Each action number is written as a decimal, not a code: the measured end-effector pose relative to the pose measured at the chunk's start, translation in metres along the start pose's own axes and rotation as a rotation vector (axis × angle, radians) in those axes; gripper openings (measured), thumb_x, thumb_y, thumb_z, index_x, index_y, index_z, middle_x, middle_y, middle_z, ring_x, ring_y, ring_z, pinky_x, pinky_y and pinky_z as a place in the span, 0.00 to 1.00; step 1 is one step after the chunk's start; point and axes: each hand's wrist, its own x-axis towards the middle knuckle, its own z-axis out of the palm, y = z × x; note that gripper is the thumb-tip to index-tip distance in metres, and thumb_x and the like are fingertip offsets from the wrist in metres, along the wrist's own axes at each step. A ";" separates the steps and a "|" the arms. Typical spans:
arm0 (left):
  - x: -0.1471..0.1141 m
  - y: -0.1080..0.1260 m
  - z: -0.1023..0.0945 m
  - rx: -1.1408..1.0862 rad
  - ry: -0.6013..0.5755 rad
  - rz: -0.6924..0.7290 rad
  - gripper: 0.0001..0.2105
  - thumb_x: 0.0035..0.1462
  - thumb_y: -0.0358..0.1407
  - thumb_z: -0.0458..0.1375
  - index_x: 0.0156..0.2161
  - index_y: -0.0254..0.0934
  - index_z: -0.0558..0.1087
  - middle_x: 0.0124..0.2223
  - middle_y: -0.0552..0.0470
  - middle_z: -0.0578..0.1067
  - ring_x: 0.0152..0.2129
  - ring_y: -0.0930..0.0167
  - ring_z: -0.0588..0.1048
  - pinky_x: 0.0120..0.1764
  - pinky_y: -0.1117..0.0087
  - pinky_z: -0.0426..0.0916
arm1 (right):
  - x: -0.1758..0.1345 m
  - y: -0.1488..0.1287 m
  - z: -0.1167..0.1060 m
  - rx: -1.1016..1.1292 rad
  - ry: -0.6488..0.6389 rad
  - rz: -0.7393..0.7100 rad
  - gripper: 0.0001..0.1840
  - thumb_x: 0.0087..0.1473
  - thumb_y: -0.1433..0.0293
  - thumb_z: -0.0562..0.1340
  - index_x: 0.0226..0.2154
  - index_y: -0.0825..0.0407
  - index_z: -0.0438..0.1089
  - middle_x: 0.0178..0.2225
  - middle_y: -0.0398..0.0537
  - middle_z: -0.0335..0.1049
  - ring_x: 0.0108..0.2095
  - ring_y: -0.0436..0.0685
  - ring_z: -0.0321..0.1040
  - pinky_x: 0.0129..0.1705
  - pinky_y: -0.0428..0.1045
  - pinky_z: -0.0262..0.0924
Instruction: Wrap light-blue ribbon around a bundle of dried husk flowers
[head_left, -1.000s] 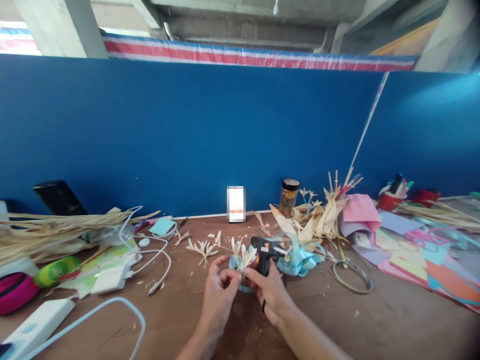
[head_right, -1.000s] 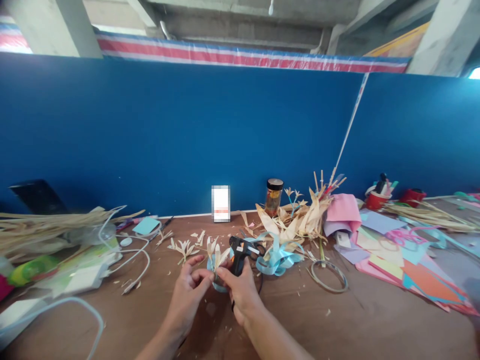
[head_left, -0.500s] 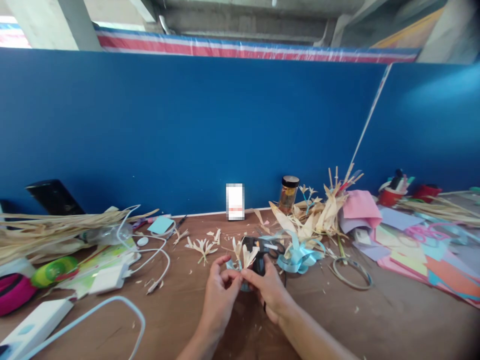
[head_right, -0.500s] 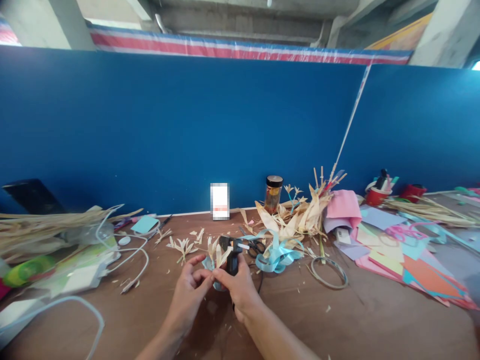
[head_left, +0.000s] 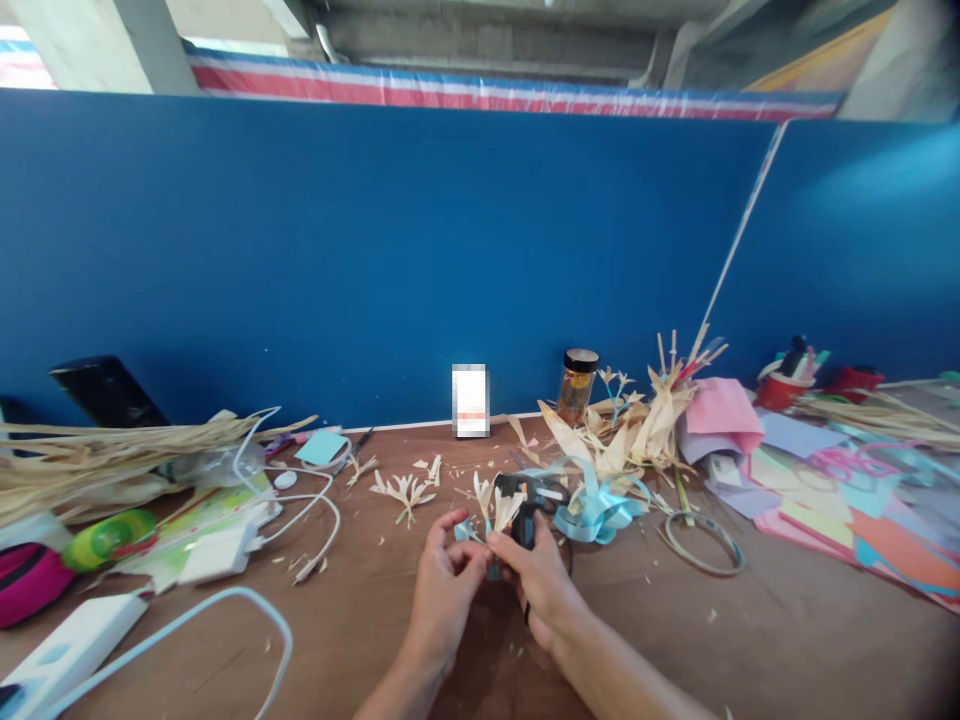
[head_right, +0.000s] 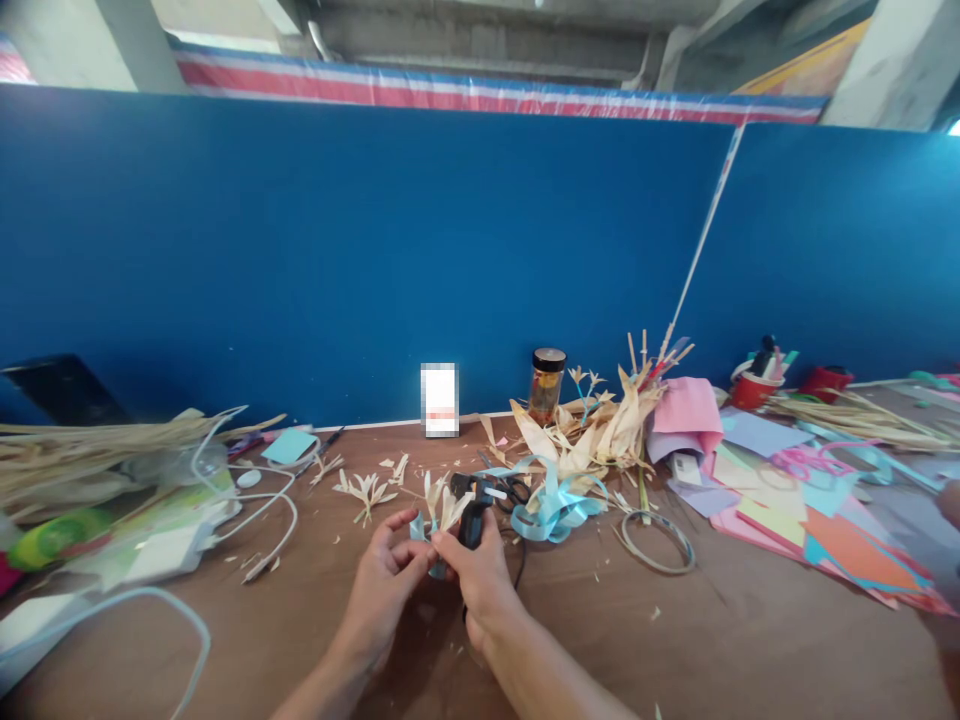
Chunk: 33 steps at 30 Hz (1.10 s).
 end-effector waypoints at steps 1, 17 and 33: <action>0.000 0.001 0.001 -0.023 -0.009 -0.007 0.26 0.46 0.35 0.59 0.48 0.36 0.52 0.23 0.56 0.74 0.22 0.71 0.73 0.30 0.71 0.65 | -0.001 -0.001 0.000 0.004 0.001 -0.007 0.15 0.39 0.72 0.65 0.30 0.52 0.59 0.21 0.35 0.59 0.19 0.44 0.55 0.20 0.40 0.51; -0.001 0.005 0.002 -0.177 0.011 -0.091 0.21 0.40 0.34 0.64 0.34 0.39 0.55 0.22 0.56 0.75 0.19 0.73 0.72 0.26 0.75 0.62 | 0.000 -0.003 -0.001 0.005 0.055 -0.029 0.17 0.36 0.69 0.67 0.29 0.51 0.60 0.21 0.35 0.61 0.19 0.45 0.57 0.21 0.41 0.53; 0.010 0.001 -0.014 -0.107 0.165 0.067 0.17 0.43 0.34 0.62 0.34 0.39 0.57 0.22 0.57 0.74 0.21 0.76 0.71 0.29 0.76 0.62 | 0.005 -0.016 -0.005 0.053 0.121 -0.021 0.16 0.42 0.59 0.63 0.31 0.51 0.63 0.24 0.40 0.67 0.19 0.46 0.58 0.19 0.41 0.54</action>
